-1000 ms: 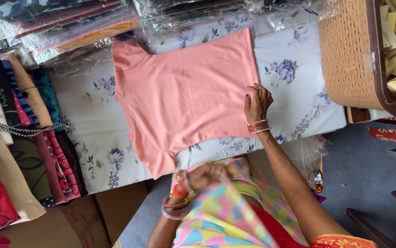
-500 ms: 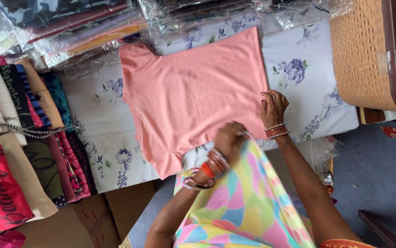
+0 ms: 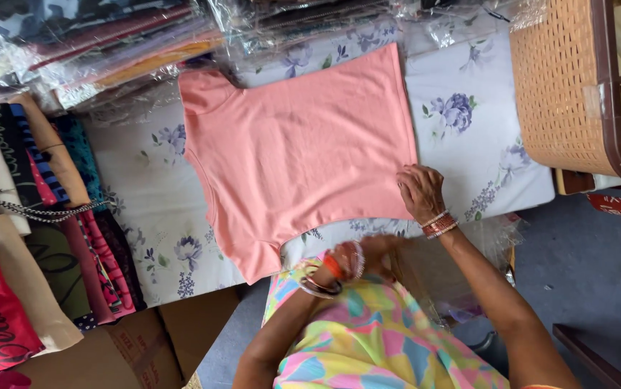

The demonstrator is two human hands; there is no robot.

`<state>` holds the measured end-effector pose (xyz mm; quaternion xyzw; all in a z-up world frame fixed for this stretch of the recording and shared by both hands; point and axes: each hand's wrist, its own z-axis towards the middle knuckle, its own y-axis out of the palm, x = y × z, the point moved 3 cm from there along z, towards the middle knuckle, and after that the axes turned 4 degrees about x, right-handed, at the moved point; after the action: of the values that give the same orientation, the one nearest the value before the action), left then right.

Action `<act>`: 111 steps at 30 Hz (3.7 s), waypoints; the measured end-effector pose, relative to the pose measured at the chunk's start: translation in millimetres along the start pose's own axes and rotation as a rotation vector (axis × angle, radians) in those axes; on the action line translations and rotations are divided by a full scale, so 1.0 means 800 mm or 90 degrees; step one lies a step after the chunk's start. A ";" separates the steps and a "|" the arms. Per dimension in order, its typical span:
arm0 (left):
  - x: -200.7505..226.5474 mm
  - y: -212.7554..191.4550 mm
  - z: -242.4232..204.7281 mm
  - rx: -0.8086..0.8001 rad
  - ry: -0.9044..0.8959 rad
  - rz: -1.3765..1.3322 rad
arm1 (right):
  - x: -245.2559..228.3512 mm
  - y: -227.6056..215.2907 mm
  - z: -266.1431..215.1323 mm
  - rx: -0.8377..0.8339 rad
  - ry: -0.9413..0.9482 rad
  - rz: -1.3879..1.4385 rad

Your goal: Folding various t-shirts and pants on a table in a garment processing area.

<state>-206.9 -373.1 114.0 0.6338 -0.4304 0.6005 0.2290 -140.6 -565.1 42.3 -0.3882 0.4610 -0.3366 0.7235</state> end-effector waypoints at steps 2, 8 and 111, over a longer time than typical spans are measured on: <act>-0.046 -0.035 -0.025 0.114 -0.072 -0.045 | -0.008 -0.023 -0.015 -0.056 -0.011 0.006; -0.149 -0.160 -0.223 0.753 -0.381 0.008 | -0.019 -0.048 -0.070 -0.198 -0.112 -0.002; -0.178 -0.197 -0.147 0.483 -0.350 0.645 | -0.187 0.128 0.127 -0.256 -0.116 -0.011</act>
<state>-130.8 -157.1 33.7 0.5203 -0.4760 0.5599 -0.4350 -85.0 -365.2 41.8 -0.5574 0.4482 -0.2077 0.6672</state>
